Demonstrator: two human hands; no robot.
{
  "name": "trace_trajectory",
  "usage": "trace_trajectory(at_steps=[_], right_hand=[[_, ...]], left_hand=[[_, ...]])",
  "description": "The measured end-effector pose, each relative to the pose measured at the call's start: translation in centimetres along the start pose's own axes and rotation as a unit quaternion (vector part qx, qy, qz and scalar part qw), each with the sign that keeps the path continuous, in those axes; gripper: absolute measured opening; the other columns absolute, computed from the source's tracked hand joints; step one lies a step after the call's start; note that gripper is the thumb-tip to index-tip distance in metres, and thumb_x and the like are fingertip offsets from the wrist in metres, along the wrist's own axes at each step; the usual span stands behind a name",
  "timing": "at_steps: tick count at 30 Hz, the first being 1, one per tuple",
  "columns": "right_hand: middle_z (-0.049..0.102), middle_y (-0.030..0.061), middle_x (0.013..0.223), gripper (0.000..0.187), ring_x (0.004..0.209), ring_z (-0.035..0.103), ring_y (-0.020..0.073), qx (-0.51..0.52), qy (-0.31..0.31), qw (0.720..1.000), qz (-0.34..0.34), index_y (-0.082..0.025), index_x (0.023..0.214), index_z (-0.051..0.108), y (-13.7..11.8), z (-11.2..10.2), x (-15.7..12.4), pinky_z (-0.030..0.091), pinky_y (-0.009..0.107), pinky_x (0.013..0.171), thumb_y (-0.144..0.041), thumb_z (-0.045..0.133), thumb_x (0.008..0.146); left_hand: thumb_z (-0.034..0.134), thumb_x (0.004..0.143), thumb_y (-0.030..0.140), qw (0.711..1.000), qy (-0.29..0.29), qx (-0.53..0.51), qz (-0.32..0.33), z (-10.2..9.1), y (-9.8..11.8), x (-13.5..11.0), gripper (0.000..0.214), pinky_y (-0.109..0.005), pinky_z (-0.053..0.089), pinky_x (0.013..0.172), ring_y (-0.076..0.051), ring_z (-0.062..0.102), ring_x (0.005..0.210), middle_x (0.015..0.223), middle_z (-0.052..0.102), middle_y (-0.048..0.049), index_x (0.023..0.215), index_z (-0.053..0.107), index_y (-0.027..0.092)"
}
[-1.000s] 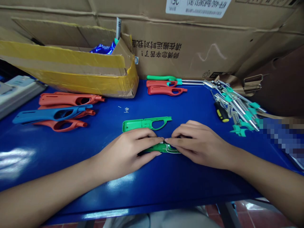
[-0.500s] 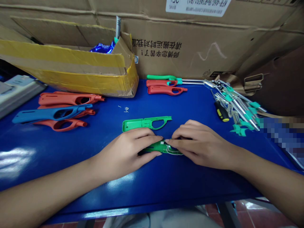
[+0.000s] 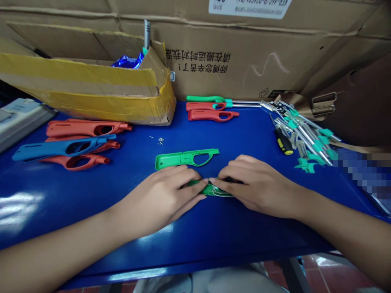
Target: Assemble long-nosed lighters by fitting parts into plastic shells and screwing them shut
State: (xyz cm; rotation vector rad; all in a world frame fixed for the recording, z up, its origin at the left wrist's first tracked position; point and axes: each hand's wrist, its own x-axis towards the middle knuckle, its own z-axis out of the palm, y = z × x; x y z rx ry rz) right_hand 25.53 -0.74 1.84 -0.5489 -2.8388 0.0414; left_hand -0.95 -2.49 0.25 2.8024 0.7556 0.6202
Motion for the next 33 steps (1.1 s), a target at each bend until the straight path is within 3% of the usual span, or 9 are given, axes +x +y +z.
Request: trace_trajectory(at_steps=[6, 10, 18, 26, 33], right_hand=[[0.072, 0.008, 0.096, 0.024, 0.085, 0.061, 0.0184, 0.014, 0.017, 1.0, 0.022, -0.016, 0.117, 0.068, 0.3, -0.1, -0.3, 0.041, 0.034, 0.074, -0.02, 0.049, 0.104], [0.071, 0.0072, 0.096, 0.022, 0.083, 0.06, 0.019, 0.004, 0.022, 0.998, 0.054, -0.019, 0.109, 0.072, 0.4, -0.2, -0.3, 0.041, 0.035, 0.074, -0.028, 0.053, 0.102], [0.073, 0.0057, 0.1, 0.021, 0.089, 0.066, 0.0177, 0.046, 0.011, 0.997, 0.058, -0.017, 0.113, 0.069, 0.3, 0.4, -0.3, 0.043, 0.034, 0.079, -0.023, 0.051, 0.104], [0.072, 0.0062, 0.098, 0.02, 0.086, 0.065, 0.0185, 0.028, 0.008, 0.998, 0.058, -0.018, 0.11, 0.07, 0.5, 0.0, -0.5, 0.042, 0.034, 0.076, -0.026, 0.052, 0.104], [0.072, 0.0051, 0.102, 0.022, 0.087, 0.064, 0.0186, 0.01, 0.013, 0.997, 0.07, -0.019, 0.109, 0.07, 0.5, -0.1, -0.3, 0.042, 0.035, 0.077, -0.028, 0.051, 0.104]], left_hand=[[0.056, 0.102, 0.024, 0.995, -0.009, 0.097, 0.021, -0.7, 0.5, 0.4, 0.025, -0.038, 0.059, 0.075, -0.024, 0.069, 0.088, 0.099, 0.073, -0.0093, 0.118, 0.072, 0.013], [0.056, 0.102, 0.024, 0.998, -0.007, 0.065, 0.02, -0.5, 0.3, 0.3, 0.026, -0.039, 0.06, 0.08, -0.024, 0.069, 0.092, 0.102, 0.072, -0.0096, 0.119, 0.071, 0.012], [0.052, 0.104, 0.025, 1.0, -0.015, 0.021, 0.001, 0.1, -0.2, 0.1, 0.031, -0.039, 0.06, 0.084, -0.023, 0.068, 0.096, 0.104, 0.07, -0.01, 0.13, 0.065, 0.015], [0.054, 0.103, 0.025, 0.996, -0.034, 0.079, 0.012, -0.6, 0.1, 0.3, 0.029, -0.039, 0.058, 0.073, -0.024, 0.066, 0.09, 0.102, 0.07, -0.0088, 0.126, 0.068, 0.014], [0.052, 0.104, 0.028, 0.993, -0.035, 0.111, 0.007, -1.3, 0.1, 0.0, 0.027, -0.039, 0.055, 0.074, -0.025, 0.067, 0.092, 0.104, 0.071, -0.0067, 0.121, 0.07, 0.018]])
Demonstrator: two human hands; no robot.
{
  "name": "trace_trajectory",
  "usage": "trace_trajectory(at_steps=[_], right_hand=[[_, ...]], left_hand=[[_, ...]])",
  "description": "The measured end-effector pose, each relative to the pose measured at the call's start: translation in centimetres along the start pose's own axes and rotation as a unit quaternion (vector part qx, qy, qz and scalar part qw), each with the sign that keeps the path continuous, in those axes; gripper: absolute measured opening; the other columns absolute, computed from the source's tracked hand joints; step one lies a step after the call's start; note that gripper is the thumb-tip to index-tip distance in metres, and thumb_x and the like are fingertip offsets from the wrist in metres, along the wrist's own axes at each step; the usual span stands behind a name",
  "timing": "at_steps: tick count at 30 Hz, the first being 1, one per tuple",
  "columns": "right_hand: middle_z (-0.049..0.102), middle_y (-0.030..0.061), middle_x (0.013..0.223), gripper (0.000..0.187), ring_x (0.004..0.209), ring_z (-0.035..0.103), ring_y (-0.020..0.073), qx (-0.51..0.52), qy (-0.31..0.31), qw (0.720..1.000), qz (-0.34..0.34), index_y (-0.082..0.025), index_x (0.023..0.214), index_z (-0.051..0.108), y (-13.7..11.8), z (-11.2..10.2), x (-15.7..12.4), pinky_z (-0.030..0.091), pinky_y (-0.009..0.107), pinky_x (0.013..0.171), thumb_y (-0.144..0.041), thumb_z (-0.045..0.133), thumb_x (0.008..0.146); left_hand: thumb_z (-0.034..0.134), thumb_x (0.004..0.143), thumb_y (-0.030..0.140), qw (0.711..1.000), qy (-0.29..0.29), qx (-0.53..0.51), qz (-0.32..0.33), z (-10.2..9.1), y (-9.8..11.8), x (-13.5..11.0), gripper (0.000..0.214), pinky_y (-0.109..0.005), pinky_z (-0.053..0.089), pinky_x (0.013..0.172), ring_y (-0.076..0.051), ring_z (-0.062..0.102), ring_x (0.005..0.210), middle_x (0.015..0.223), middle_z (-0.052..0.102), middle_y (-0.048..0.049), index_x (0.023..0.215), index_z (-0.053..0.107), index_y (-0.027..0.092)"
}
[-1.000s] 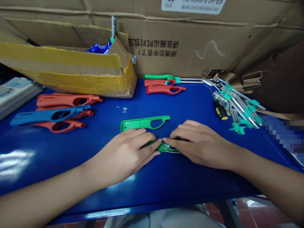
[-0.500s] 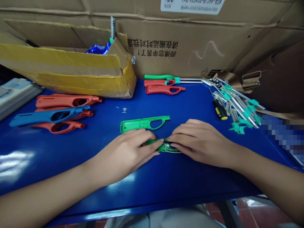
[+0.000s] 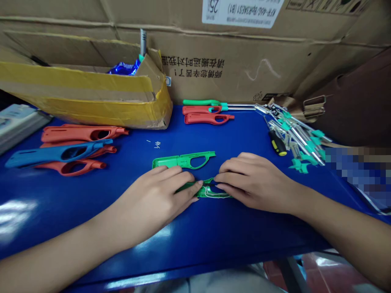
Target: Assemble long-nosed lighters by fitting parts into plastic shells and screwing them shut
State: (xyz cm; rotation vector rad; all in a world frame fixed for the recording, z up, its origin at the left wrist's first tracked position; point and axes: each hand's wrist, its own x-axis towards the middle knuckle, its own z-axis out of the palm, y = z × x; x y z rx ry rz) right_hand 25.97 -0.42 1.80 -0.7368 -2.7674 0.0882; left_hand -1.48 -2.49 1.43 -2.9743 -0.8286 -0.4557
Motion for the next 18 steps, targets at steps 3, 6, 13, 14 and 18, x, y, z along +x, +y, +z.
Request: trace_trajectory(at_steps=[3, 6, 13, 14, 18], right_hand=[[0.072, 0.0053, 0.103, 0.022, 0.088, 0.065, 0.0187, -0.003, 0.007, 1.0, 0.005, -0.018, 0.109, 0.07, 0.2, -0.1, -0.1, 0.042, 0.034, 0.078, -0.027, 0.051, 0.104], [0.072, 0.0043, 0.101, 0.022, 0.087, 0.065, 0.0184, -0.013, 0.014, 0.999, 0.03, -0.019, 0.107, 0.07, 0.5, -0.3, -0.2, 0.043, 0.034, 0.078, -0.029, 0.051, 0.104], [0.07, 0.003, 0.1, 0.018, 0.082, 0.066, 0.0189, -0.072, -0.024, 0.985, 0.155, -0.021, 0.109, 0.064, 1.1, -1.0, -0.1, 0.041, 0.032, 0.069, -0.031, 0.051, 0.102], [0.069, 0.0032, 0.101, 0.017, 0.081, 0.065, 0.019, -0.082, -0.03, 0.979, 0.182, -0.021, 0.108, 0.062, 1.2, -1.3, -0.1, 0.04, 0.031, 0.066, -0.031, 0.051, 0.101], [0.068, 0.0056, 0.095, 0.015, 0.071, 0.06, 0.0197, -0.117, -0.102, 0.943, 0.295, -0.02, 0.1, 0.053, 2.5, -3.5, -0.8, 0.032, 0.031, 0.058, -0.034, 0.049, 0.1]], left_hand=[[0.049, 0.105, 0.03, 1.0, 0.005, -0.005, -0.002, 0.0, -0.6, -0.1, 0.03, -0.039, 0.054, 0.076, -0.024, 0.067, 0.091, 0.103, 0.071, -0.0063, 0.127, 0.067, 0.019], [0.048, 0.106, 0.031, 1.0, 0.002, -0.017, -0.006, 0.2, -1.0, -0.1, 0.033, -0.039, 0.054, 0.078, -0.024, 0.066, 0.091, 0.105, 0.07, -0.0061, 0.134, 0.064, 0.022], [0.047, 0.105, 0.033, 0.999, -0.014, -0.036, -0.032, 0.5, -0.9, -0.2, 0.032, -0.035, 0.054, 0.071, -0.022, 0.064, 0.083, 0.096, 0.066, -0.0072, 0.126, 0.07, 0.023], [0.047, 0.105, 0.033, 0.999, -0.014, -0.034, -0.032, 0.5, -0.9, -0.3, 0.032, -0.035, 0.054, 0.07, -0.022, 0.063, 0.083, 0.096, 0.065, -0.0075, 0.126, 0.07, 0.023], [0.048, 0.105, 0.033, 0.999, -0.015, -0.028, -0.03, 0.4, -1.0, -0.4, 0.033, -0.036, 0.055, 0.072, -0.023, 0.064, 0.085, 0.099, 0.065, -0.0078, 0.129, 0.069, 0.024]])
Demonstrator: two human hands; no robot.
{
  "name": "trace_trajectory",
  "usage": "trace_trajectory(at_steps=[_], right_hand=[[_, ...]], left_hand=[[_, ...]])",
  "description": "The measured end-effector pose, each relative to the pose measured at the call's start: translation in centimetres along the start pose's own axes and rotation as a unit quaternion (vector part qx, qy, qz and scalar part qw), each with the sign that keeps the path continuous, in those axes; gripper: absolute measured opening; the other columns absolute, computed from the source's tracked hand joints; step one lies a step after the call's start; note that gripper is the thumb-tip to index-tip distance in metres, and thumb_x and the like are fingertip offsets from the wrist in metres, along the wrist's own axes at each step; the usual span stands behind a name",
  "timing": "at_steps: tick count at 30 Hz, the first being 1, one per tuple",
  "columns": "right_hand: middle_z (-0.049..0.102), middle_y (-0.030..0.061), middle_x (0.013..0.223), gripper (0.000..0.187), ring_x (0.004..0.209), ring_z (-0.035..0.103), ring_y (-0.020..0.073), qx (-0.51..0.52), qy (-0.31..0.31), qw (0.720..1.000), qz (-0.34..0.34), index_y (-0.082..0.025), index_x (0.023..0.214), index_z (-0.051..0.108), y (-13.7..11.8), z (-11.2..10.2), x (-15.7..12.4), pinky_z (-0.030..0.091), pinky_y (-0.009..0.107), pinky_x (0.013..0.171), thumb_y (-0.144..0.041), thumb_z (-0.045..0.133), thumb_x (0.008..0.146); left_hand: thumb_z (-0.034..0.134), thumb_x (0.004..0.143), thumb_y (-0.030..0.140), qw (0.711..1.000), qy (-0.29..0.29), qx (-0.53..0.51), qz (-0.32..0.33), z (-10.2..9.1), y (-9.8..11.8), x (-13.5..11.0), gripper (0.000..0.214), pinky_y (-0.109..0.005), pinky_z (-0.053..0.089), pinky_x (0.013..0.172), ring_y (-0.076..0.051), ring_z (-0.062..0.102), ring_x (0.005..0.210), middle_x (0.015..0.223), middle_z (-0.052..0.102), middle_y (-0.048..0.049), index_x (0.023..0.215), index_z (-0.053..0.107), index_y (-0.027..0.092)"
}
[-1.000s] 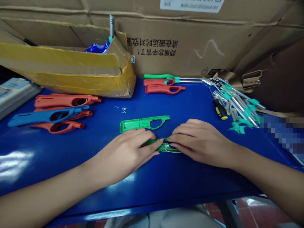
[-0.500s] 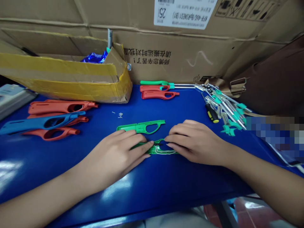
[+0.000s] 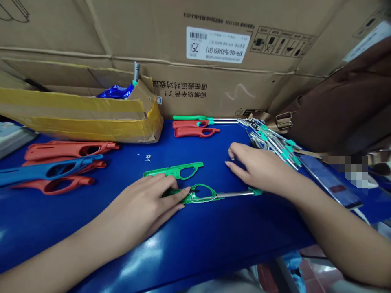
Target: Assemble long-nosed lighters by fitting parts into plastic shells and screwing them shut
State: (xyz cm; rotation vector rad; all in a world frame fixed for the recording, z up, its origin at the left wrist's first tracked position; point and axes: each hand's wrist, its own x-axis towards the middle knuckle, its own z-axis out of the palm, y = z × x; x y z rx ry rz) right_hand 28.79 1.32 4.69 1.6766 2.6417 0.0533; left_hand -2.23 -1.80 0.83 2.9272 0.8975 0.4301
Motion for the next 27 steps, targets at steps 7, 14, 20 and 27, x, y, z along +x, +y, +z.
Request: trace_trajectory(at_steps=[7, 14, 20, 27], right_hand=[[0.061, 0.0008, 0.08, 0.012, 0.067, 0.055, 0.0177, 0.065, -0.177, 0.981, 0.035, -0.024, 0.084, 0.054, 7.0, -2.4, -2.3, 0.037, 0.028, 0.06, -0.027, 0.063, 0.076], [0.059, 0.0009, 0.08, 0.031, 0.064, 0.059, 0.0184, 0.104, -0.233, 0.95, 0.179, -0.023, 0.086, 0.051, 9.5, -1.7, -3.3, 0.043, 0.028, 0.054, -0.02, 0.07, 0.06], [0.062, 0.001, 0.071, 0.019, 0.056, 0.066, 0.0195, 0.123, -0.276, 0.923, 0.238, -0.022, 0.08, 0.053, 9.2, -1.2, -2.5, 0.043, 0.026, 0.045, -0.018, 0.068, 0.069], [0.064, 0.0, 0.062, 0.012, 0.054, 0.066, 0.0186, 0.127, -0.292, 0.923, 0.218, -0.021, 0.076, 0.058, 8.2, -1.5, -2.6, 0.041, 0.025, 0.047, -0.018, 0.068, 0.072]], left_hand=[[0.051, 0.104, 0.033, 1.0, 0.011, -0.029, -0.002, 0.0, -0.5, 0.3, 0.033, -0.037, 0.057, 0.079, -0.023, 0.065, 0.091, 0.102, 0.066, -0.0074, 0.131, 0.068, 0.024], [0.051, 0.104, 0.035, 0.999, 0.019, -0.046, -0.002, 0.1, -0.9, 0.5, 0.033, -0.037, 0.058, 0.08, -0.022, 0.066, 0.09, 0.103, 0.066, -0.0072, 0.13, 0.068, 0.024], [0.052, 0.104, 0.036, 0.999, 0.017, -0.045, -0.004, 0.2, -0.9, 0.3, 0.034, -0.037, 0.058, 0.081, -0.022, 0.066, 0.091, 0.104, 0.067, -0.0075, 0.132, 0.068, 0.025], [0.051, 0.104, 0.034, 0.998, 0.014, -0.054, -0.012, 0.0, -0.7, 0.4, 0.034, -0.034, 0.057, 0.081, -0.021, 0.067, 0.091, 0.103, 0.067, -0.0081, 0.132, 0.068, 0.025]])
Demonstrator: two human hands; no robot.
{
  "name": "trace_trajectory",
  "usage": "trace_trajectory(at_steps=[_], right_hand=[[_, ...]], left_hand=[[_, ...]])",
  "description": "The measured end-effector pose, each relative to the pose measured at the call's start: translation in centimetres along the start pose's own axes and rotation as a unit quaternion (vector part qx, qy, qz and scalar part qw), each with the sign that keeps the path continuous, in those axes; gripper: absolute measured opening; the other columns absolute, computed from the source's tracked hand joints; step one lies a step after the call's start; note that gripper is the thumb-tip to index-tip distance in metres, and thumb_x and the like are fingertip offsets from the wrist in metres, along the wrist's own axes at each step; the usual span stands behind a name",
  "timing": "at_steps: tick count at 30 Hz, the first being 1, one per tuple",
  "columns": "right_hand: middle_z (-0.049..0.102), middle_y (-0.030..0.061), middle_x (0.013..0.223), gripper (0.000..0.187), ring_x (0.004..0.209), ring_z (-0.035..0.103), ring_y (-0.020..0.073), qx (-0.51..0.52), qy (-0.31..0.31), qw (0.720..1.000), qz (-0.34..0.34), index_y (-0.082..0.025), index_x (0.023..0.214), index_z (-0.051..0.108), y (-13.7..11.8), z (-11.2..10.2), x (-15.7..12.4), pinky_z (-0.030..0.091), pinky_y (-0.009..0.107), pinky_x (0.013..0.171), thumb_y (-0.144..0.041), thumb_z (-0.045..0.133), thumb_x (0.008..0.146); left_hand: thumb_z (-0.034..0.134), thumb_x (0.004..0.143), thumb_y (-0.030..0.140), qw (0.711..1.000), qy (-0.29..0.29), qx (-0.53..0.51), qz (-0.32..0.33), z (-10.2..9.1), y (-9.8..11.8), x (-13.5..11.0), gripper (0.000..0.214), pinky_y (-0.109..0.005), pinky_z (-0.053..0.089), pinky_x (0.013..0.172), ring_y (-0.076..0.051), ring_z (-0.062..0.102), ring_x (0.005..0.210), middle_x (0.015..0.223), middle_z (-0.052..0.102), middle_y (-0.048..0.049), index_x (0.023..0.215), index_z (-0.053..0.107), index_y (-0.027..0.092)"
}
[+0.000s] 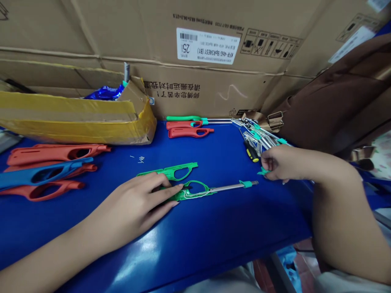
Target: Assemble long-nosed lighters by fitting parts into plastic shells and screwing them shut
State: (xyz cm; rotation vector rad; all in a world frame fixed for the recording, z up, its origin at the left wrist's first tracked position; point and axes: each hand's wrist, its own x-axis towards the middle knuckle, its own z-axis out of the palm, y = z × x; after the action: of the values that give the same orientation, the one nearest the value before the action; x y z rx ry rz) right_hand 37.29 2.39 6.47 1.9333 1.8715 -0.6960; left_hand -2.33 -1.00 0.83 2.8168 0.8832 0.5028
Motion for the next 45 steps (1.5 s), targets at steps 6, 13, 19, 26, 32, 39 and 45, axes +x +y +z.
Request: trace_trajectory(at_steps=[6, 13, 19, 26, 32, 39, 45], right_hand=[[0.062, -0.0012, 0.066, 0.007, 0.057, 0.053, 0.0151, -0.068, 0.076, 0.984, -0.148, -0.023, 0.073, 0.059, -1.4, 0.6, -0.6, 0.036, 0.027, 0.052, -0.022, 0.066, 0.073], [0.061, 0.0, 0.076, 0.009, 0.064, 0.055, 0.0145, -0.031, 0.122, 0.959, -0.253, -0.022, 0.08, 0.057, -3.4, 0.7, 0.3, 0.039, 0.025, 0.059, -0.015, 0.062, 0.074], [0.058, 0.0007, 0.082, 0.005, 0.066, 0.054, 0.0133, 0.018, 0.227, 0.924, -0.309, -0.02, 0.085, 0.056, -4.1, 1.7, 2.8, 0.04, 0.025, 0.064, -0.019, 0.06, 0.082], [0.058, 0.0032, 0.081, 0.006, 0.07, 0.056, 0.0165, 0.066, 0.319, 0.911, -0.253, -0.02, 0.086, 0.055, -4.2, 1.8, 5.5, 0.042, 0.029, 0.068, -0.025, 0.058, 0.086], [0.06, 0.0023, 0.077, 0.012, 0.067, 0.058, 0.017, 0.075, 0.324, 0.913, -0.237, -0.021, 0.085, 0.057, -4.2, 1.8, 5.3, 0.044, 0.029, 0.065, -0.032, 0.06, 0.087], [0.06, 0.0013, 0.074, 0.024, 0.066, 0.056, 0.018, 0.044, 0.336, 0.913, -0.229, -0.02, 0.092, 0.063, -3.8, 0.7, 4.0, 0.043, 0.031, 0.068, -0.037, 0.073, 0.079], [0.061, 0.0006, 0.065, 0.013, 0.059, 0.056, 0.017, 0.03, 0.311, 0.923, -0.225, -0.017, 0.088, 0.069, -3.9, 0.9, 3.8, 0.042, 0.029, 0.063, -0.028, 0.068, 0.081]], left_hand=[[0.052, 0.103, 0.032, 1.0, -0.008, -0.011, -0.006, 0.0, 0.0, 0.1, 0.034, -0.034, 0.057, 0.08, -0.021, 0.066, 0.089, 0.103, 0.066, -0.0083, 0.132, 0.067, 0.024], [0.053, 0.103, 0.031, 1.0, -0.007, -0.015, -0.001, 0.0, 0.0, 0.0, 0.033, -0.035, 0.057, 0.08, -0.021, 0.066, 0.09, 0.103, 0.066, -0.0087, 0.131, 0.068, 0.023], [0.053, 0.103, 0.031, 1.0, -0.012, -0.016, -0.002, 0.1, -0.1, 0.1, 0.034, -0.036, 0.057, 0.081, -0.021, 0.066, 0.091, 0.104, 0.065, -0.0078, 0.134, 0.066, 0.024], [0.053, 0.103, 0.033, 1.0, -0.01, -0.019, 0.003, 0.1, -0.2, -0.1, 0.033, -0.036, 0.057, 0.081, -0.021, 0.065, 0.09, 0.104, 0.065, -0.0078, 0.132, 0.067, 0.024], [0.052, 0.104, 0.033, 1.0, -0.016, -0.021, 0.001, 0.0, -0.2, -0.2, 0.034, -0.034, 0.057, 0.081, -0.021, 0.065, 0.091, 0.104, 0.065, -0.0082, 0.134, 0.066, 0.025], [0.052, 0.103, 0.032, 1.0, 0.001, -0.022, 0.006, 0.1, -0.2, -0.2, 0.034, -0.033, 0.056, 0.08, -0.02, 0.065, 0.09, 0.102, 0.066, -0.0081, 0.133, 0.067, 0.023], [0.054, 0.103, 0.03, 1.0, -0.001, -0.025, 0.004, 0.0, -0.2, -0.3, 0.034, -0.034, 0.055, 0.083, -0.021, 0.064, 0.092, 0.104, 0.066, -0.0075, 0.134, 0.065, 0.024]])
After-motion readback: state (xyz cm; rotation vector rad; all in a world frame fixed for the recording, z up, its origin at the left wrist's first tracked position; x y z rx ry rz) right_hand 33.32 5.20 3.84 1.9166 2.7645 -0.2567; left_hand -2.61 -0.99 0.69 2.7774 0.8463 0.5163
